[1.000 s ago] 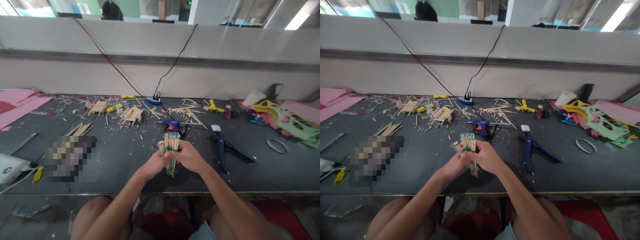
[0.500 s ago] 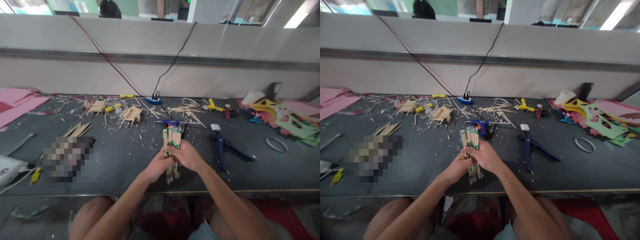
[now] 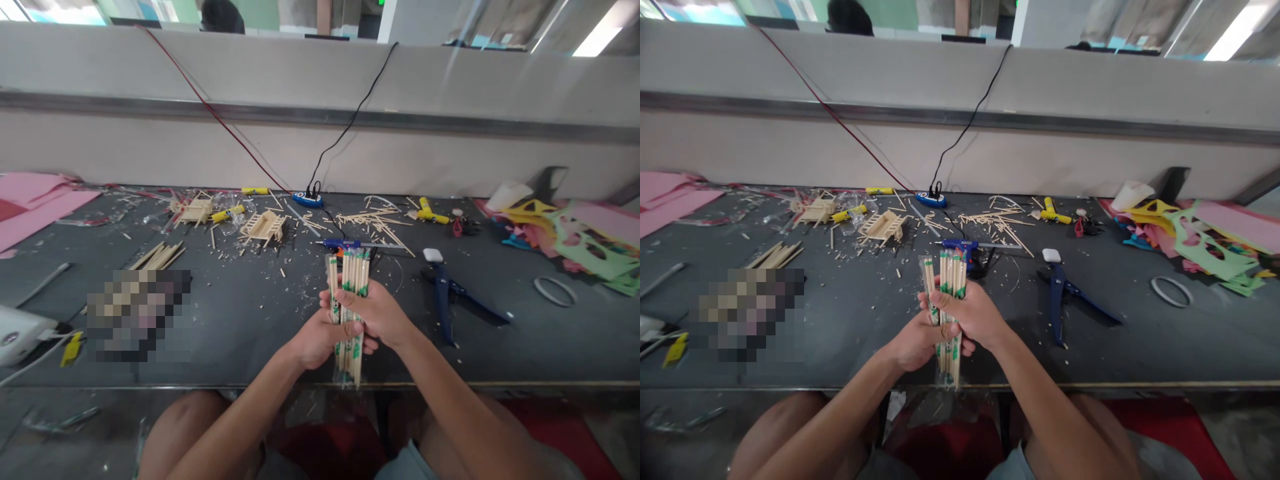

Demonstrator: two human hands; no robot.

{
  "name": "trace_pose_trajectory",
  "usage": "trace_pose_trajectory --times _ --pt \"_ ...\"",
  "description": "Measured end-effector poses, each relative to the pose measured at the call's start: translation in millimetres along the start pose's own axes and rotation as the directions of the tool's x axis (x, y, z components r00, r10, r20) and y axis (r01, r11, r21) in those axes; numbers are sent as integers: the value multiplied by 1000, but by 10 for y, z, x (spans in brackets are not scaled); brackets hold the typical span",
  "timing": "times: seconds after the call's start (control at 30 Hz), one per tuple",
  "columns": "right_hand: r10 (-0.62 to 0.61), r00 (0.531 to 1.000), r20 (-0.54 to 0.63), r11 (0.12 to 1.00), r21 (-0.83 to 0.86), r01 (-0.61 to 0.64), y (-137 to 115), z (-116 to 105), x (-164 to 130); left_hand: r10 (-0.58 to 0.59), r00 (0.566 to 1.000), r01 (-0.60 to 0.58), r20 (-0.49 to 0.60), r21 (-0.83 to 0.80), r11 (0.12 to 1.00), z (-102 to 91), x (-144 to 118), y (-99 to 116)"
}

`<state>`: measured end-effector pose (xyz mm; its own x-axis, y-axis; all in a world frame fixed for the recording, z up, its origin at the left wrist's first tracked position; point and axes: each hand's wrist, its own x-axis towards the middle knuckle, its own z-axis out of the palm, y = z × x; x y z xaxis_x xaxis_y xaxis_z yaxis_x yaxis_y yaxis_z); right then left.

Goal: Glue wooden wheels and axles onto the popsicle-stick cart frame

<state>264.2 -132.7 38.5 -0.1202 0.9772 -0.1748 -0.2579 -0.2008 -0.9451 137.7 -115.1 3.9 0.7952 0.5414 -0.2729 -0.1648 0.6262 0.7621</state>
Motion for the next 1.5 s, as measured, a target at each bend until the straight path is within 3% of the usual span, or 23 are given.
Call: trace_pose_trajectory --times 0.2,0.57,0.8,1.0,1.07,1.17,1.37,1.5 --pt "-16 998 -58 992 -123 9 20 -30 -10 5 996 -2 91 -28 1000 9 -33 -5" --pt "-30 997 -70 966 -257 11 -8 21 -111 40 998 -37 51 -65 997 75 -96 -91" --pt "-19 998 -55 980 -197 8 4 31 -139 18 997 -16 70 -33 999 95 -92 -101" --pt "-36 993 -116 996 -84 26 84 16 -65 86 993 -78 -85 95 992 103 -37 -139" --pt "-68 987 -149 992 -116 51 89 18 -39 204 963 -172 -175 183 968 97 -15 -144" --pt "-200 962 -187 968 -186 165 80 26 -8 388 884 -293 -262 337 895 78 -11 -136" --pt "-368 917 -150 902 -297 314 70 49 -8 607 737 -330 -297 626 707 -17 -50 -103" --pt "-381 920 -86 875 -354 330 94 66 -12 615 749 -297 -247 704 645 -79 -29 -68"
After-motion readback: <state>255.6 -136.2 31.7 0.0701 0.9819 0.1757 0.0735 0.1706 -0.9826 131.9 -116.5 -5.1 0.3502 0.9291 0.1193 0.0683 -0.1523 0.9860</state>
